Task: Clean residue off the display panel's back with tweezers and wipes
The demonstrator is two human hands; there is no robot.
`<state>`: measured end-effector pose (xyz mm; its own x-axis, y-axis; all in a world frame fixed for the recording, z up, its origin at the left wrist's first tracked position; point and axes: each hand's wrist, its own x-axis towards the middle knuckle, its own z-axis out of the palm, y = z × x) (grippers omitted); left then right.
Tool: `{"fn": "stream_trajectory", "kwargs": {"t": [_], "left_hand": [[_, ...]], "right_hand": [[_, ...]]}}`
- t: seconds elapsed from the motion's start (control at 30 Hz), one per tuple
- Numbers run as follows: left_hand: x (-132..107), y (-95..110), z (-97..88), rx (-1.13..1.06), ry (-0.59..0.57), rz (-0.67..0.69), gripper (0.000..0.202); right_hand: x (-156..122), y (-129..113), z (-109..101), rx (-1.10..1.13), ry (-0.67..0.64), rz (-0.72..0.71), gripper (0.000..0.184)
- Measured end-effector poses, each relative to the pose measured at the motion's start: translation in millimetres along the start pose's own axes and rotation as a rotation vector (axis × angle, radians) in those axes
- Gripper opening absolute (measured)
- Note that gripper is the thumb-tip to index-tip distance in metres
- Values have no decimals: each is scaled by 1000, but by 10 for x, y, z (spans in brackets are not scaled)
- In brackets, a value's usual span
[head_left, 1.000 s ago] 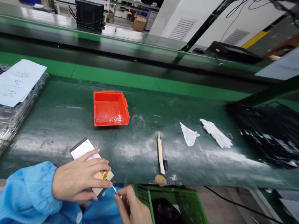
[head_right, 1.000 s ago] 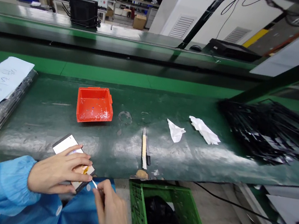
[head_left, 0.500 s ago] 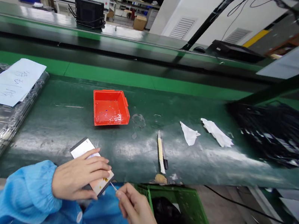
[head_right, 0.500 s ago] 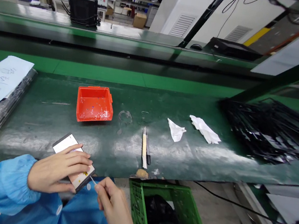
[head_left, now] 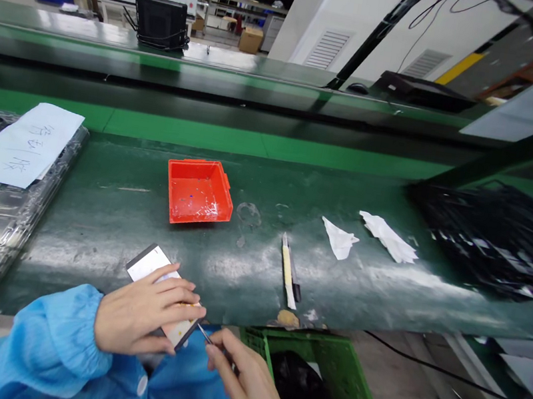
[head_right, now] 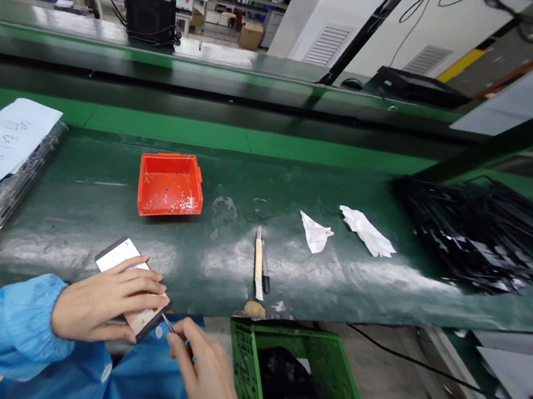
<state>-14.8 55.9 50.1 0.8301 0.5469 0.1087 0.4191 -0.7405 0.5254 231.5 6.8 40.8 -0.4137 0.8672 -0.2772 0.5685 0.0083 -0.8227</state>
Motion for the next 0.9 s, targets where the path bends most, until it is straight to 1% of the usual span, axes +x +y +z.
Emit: {"fn": "stream_trajectory", "kwargs": {"t": [0.07,0.17,0.3,0.37,0.43,0.6,0.7,0.8,0.9], "left_hand": [[5,-3,-5,-24,2,-5,65],[10,0,-10,-35,16,-2,63],[8,2,-10,-30,12,-8,60],[5,-2,-6,-27,9,-7,60],[3,-8,-2,-24,6,-9,60],[4,-21,2,-22,-7,-6,62],[6,-23,-5,-20,-22,-10,61],[6,-21,-10,-22,-28,-13,62],[6,-18,-9,-33,-14,-8,62]], "right_hand": [[0,-4,-14,-30,-4,14,31],[7,5,-11,-57,-2,24,34],[21,26,2,-73,31,25,23],[30,36,-7,-48,12,19,20],[39,45,-28,-2,-28,14,23],[56,50,-85,101,-109,76,28],[60,31,-92,68,-84,56,32],[61,6,-86,14,-46,44,27],[59,3,-88,46,-95,52,23]]}}
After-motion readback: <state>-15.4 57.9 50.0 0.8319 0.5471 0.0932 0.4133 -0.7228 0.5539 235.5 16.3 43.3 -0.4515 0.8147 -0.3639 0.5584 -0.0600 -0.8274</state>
